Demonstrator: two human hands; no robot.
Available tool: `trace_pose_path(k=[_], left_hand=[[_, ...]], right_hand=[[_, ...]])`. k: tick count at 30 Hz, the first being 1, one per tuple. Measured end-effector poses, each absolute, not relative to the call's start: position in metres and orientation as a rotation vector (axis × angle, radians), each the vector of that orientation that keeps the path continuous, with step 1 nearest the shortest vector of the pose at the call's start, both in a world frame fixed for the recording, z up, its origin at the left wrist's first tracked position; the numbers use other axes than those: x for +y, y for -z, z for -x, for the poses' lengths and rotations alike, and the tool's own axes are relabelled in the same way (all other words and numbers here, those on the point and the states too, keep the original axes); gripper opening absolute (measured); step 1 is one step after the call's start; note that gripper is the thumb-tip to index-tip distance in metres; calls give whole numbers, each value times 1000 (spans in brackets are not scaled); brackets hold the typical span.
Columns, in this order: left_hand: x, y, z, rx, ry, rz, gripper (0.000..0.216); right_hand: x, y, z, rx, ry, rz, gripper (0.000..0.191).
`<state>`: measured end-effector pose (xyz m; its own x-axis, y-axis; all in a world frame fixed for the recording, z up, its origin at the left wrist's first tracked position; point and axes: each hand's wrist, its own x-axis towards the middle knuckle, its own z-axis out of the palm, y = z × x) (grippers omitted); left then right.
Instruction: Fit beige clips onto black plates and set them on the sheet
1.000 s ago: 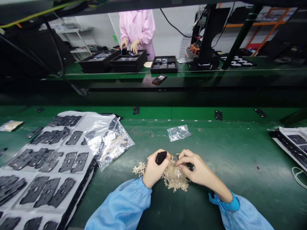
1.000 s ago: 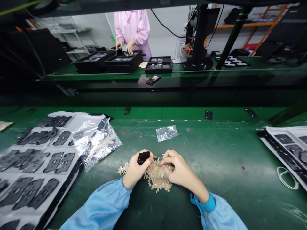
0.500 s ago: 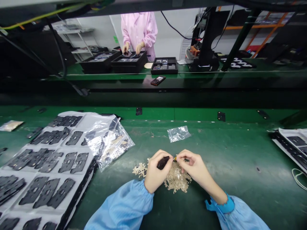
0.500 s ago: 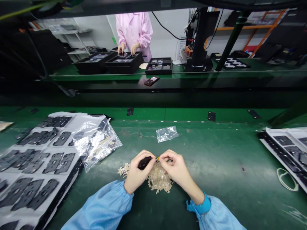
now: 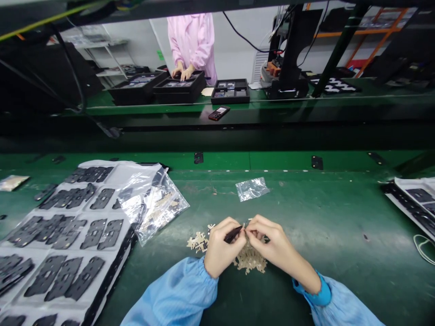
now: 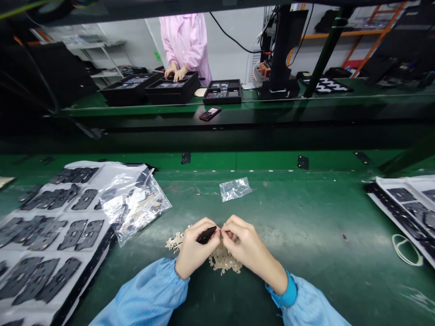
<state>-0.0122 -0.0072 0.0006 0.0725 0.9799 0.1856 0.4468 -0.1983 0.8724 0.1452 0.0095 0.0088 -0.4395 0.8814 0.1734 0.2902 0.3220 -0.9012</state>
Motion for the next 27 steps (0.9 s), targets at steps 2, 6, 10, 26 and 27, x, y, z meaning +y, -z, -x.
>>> trace_pose_path(k=[2, 6, 10, 26, 27], left_hand=[[-6, -2, 13, 1443, -1064, -1710, 13], [-2, -6, 17, 1463, -1092, -1662, 13], [-2, -6, 19, 1438, -1056, -1732, 14], [-12, -2, 14, 1399, -1108, -1876, 11], [-13, -2, 13, 1385, -1118, -1875, 12]], right_hand=[[9, -8, -145, -1817, -1176, 1071, 14], [16, -7, -148, -1505, -1407, 1141, 15], [27, -9, -158, -1240, -1373, 1199, 21], [16, 6, -143, -1313, -1377, 1253, 15], [15, 7, -141, -1314, -1386, 1246, 14]])
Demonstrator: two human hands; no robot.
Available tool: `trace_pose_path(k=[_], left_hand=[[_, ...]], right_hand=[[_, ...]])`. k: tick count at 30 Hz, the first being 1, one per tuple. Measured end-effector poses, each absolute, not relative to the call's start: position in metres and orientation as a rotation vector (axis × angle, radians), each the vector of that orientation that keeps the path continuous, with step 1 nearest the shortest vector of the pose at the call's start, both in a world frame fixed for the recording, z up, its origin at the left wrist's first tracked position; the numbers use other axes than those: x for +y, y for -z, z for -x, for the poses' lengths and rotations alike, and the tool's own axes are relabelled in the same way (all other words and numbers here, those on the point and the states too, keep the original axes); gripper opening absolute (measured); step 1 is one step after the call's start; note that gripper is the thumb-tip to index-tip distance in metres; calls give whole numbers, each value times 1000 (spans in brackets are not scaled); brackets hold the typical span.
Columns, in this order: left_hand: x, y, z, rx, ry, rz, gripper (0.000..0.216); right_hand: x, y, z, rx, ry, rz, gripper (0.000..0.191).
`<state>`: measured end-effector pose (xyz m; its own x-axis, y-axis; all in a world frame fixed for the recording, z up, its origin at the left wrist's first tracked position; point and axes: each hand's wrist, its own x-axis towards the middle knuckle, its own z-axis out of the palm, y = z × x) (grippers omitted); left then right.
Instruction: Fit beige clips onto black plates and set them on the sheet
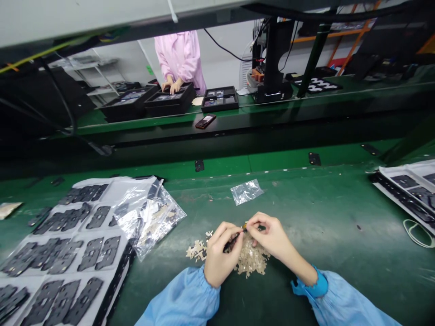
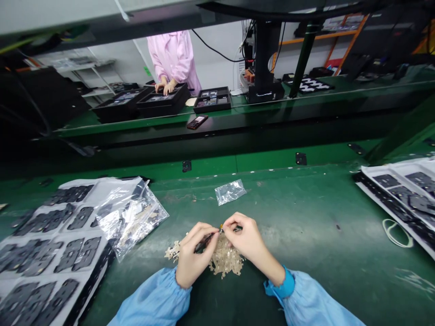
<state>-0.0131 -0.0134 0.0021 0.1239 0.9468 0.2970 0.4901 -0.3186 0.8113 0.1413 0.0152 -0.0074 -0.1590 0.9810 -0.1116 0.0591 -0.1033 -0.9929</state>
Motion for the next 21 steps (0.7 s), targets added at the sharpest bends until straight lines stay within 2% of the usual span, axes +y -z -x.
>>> trace_pose_path(k=[7, 12, 17, 21], left_hand=[[-15, 4, 11, 1316, -1164, -1870, 18], [-11, 5, 12, 1352, -1207, -1768, 20], [-4, 5, 16, 1378, -1171, -1319, 13], [-3, 6, 15, 1187, -1114, -890, 21]], right_hand=[[14, 13, -140, -1324, -1432, 1204, 17], [16, 5, -141, -1217, -1596, 1135, 24], [16, -4, -142, -1089, -1679, 1098, 27], [16, -2, -143, -968, -1716, 1145, 28]])
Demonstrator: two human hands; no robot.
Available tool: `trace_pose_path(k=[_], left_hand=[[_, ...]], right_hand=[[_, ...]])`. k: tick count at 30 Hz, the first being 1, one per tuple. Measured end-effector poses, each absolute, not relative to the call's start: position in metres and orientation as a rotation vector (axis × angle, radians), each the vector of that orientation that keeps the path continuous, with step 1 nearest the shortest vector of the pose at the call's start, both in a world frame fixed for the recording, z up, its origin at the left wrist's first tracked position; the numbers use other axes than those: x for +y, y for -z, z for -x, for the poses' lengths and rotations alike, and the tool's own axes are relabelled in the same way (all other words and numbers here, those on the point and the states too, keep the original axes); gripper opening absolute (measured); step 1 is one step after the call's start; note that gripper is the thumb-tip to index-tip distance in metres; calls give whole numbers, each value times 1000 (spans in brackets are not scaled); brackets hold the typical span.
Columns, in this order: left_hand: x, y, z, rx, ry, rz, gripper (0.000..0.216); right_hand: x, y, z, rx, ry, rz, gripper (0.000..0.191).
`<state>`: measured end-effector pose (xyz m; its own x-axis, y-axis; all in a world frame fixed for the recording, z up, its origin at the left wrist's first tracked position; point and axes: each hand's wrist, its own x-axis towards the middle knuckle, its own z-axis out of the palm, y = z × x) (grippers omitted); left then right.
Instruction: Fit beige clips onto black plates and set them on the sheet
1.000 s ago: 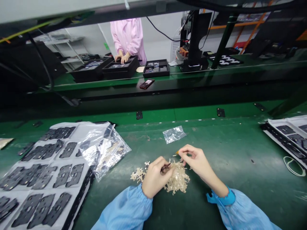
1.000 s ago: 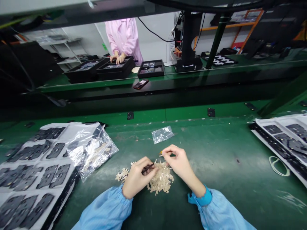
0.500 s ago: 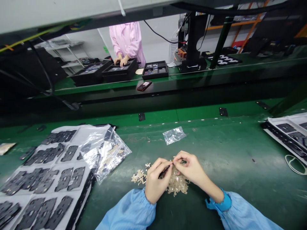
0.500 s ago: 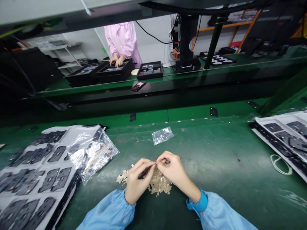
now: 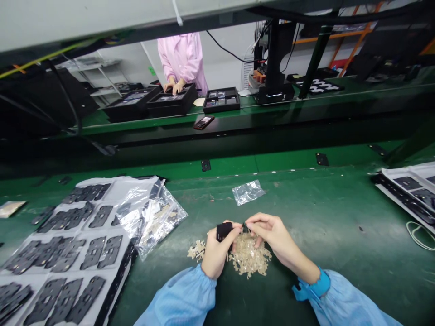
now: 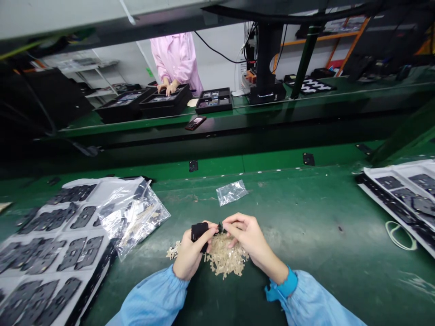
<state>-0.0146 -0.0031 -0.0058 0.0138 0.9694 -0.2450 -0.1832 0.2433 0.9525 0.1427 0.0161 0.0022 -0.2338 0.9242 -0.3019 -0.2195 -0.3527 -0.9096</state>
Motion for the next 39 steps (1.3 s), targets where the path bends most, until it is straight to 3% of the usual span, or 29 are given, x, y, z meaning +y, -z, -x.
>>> trace_pose_path(k=[13, 20, 30, 39], left_hand=[[2, 3, 5, 1080, -1116, -721, 22], [10, 10, 23, 1169, -1309, -570, 8], [14, 8, 29, 1264, -1233, -828, 31], [13, 2, 28, 1362, -1202, -860, 35]], right_hand=[[18, 10, -153, -1102, -1724, 1131, 19], [13, -7, -143, -910, -1800, 1109, 18], [6, -16, -140, -895, -1943, 1036, 23], [9, -24, -141, -937, -1930, 1127, 27]])
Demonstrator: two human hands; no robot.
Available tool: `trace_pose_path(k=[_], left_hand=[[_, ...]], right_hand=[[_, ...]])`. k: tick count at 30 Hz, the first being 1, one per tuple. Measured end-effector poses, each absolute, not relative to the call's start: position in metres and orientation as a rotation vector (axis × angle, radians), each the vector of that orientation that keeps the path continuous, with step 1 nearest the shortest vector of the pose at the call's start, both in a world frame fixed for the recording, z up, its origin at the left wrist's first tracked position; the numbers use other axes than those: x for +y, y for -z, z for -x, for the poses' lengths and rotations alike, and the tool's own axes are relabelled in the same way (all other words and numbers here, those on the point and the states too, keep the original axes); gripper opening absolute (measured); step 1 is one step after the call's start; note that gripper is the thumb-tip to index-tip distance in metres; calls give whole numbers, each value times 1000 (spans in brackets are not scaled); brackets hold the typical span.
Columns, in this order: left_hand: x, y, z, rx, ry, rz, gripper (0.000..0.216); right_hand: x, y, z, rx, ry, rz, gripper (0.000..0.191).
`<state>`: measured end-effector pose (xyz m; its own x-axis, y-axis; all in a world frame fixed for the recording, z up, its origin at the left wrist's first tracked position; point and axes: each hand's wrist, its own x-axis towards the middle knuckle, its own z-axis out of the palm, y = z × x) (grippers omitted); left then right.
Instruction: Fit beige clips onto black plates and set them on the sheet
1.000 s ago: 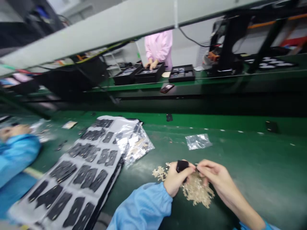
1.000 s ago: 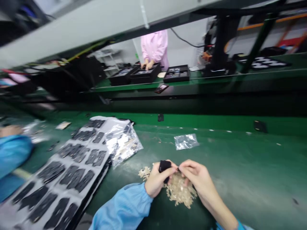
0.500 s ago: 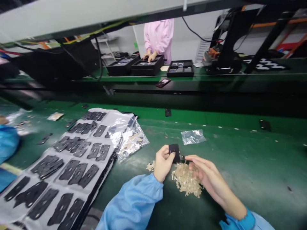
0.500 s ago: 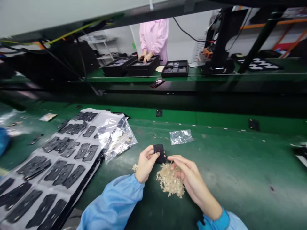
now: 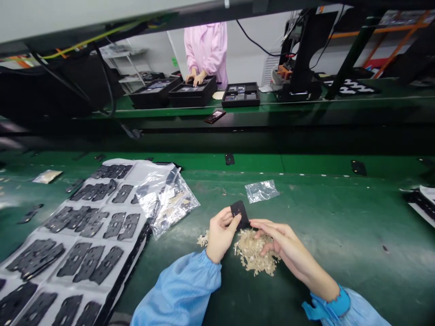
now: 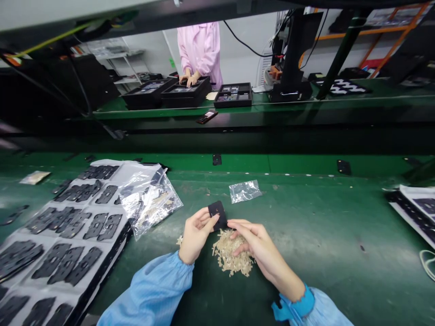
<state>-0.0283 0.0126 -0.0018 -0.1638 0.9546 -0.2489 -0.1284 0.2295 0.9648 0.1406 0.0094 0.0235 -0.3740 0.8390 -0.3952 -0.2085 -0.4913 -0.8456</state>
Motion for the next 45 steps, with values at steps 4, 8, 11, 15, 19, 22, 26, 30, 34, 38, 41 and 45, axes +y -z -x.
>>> trace_pose_path(k=[4, 8, 11, 15, 19, 22, 26, 30, 34, 38, 41, 45], left_hand=[[12, 2, 27, 1349, -1204, -880, 35], [12, 2, 27, 1355, -1214, -884, 33], [12, 2, 27, 1357, -1219, -886, 33], [12, 2, 27, 1352, -1213, -901, 33], [11, 2, 27, 1350, -1218, -879, 33], [11, 1, 27, 1342, -1219, -875, 33], [11, -1, 26, 1332, -1218, -851, 35], [10, -2, 26, 1308, -1207, -832, 37], [9, -4, 27, 1270, -1166, -855, 36], [8, -7, 28, 1245, -1131, -873, 34], [8, -10, 27, 1226, -1132, -855, 34], [8, -11, 27, 1195, -1130, -831, 35]], right_hand=[[10, -24, -141, -935, -1942, 1122, 26], [11, -23, -140, -919, -1943, 1119, 25], [11, -21, -141, -908, -1950, 1117, 24], [11, -21, -142, -881, -1970, 1096, 24], [11, -21, -142, -847, -1991, 1076, 23], [13, -20, -143, -811, -2013, 1067, 22], [15, -16, -144, -748, -2046, 1064, 21], [17, -10, -145, -685, -2088, 1075, 23], [18, -6, -147, -697, -2058, 1082, 21], [18, -5, -146, -771, -2007, 1138, 17], [17, -4, -145, -808, -1989, 1172, 20], [16, -1, -142, -805, -1964, 1167, 24]])
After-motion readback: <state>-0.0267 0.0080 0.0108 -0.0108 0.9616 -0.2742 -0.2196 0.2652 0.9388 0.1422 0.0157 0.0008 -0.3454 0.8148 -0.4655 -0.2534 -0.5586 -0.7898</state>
